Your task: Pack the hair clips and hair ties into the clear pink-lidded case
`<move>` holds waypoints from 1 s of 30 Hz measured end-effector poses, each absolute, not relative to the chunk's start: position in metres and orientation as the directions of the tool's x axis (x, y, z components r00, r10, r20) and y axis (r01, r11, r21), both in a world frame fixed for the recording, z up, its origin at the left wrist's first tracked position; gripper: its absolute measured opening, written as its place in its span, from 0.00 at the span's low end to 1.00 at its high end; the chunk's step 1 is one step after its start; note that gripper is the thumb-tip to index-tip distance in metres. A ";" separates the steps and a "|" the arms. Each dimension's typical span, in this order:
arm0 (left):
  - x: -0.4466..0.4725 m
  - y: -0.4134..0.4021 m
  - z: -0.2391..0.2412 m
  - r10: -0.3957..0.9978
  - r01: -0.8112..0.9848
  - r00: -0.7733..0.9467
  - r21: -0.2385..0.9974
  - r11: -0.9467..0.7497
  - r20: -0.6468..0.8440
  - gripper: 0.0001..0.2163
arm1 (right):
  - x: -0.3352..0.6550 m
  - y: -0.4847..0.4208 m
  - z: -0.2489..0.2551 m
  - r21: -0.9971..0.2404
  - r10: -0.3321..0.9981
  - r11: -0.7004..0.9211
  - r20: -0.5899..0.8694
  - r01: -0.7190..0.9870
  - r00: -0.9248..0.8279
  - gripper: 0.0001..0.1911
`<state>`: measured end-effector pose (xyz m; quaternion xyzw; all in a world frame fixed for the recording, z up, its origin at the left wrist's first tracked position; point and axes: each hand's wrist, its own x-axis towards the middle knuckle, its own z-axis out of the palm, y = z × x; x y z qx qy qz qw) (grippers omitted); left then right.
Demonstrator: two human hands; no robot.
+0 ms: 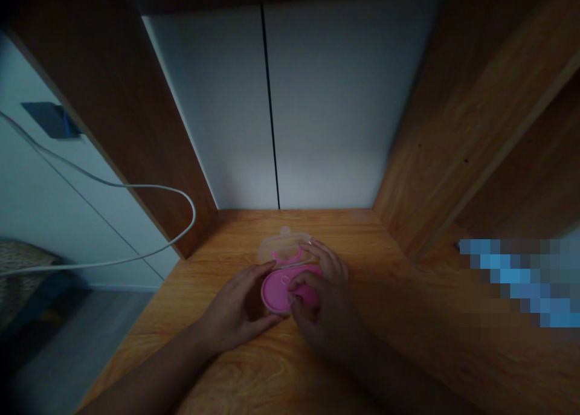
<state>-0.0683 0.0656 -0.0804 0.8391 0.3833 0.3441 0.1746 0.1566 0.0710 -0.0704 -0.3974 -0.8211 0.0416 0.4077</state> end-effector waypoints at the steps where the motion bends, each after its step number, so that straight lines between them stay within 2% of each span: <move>1: -0.068 0.066 -0.080 0.760 0.523 0.471 0.552 -0.649 0.448 0.35 | 0.156 0.070 -0.069 -0.395 0.697 0.674 0.621 0.624 -0.359 0.07; 5: -0.067 0.065 -0.078 0.752 0.533 0.474 0.531 -0.659 0.458 0.34 | 0.155 0.067 -0.066 -0.405 0.734 0.642 0.571 0.652 -0.368 0.06; 10: -0.067 0.065 -0.078 0.752 0.554 0.482 0.508 -0.660 0.451 0.34 | 0.156 0.068 -0.065 -0.416 0.733 0.644 0.575 0.642 -0.363 0.02; 18: -0.065 0.065 -0.079 0.741 0.560 0.486 0.486 -0.671 0.464 0.35 | 0.156 0.072 -0.071 -0.524 0.786 0.521 0.602 0.674 -0.140 0.08; 26: -0.061 0.061 -0.076 0.718 0.540 0.519 0.473 -0.697 0.465 0.34 | 0.152 0.070 -0.071 -0.473 0.764 0.523 0.629 0.709 -0.143 0.07; 30: -0.063 0.063 -0.079 0.728 0.545 0.501 0.484 -0.685 0.467 0.36 | 0.155 0.073 -0.075 -0.578 0.773 0.549 0.627 0.603 -0.102 0.08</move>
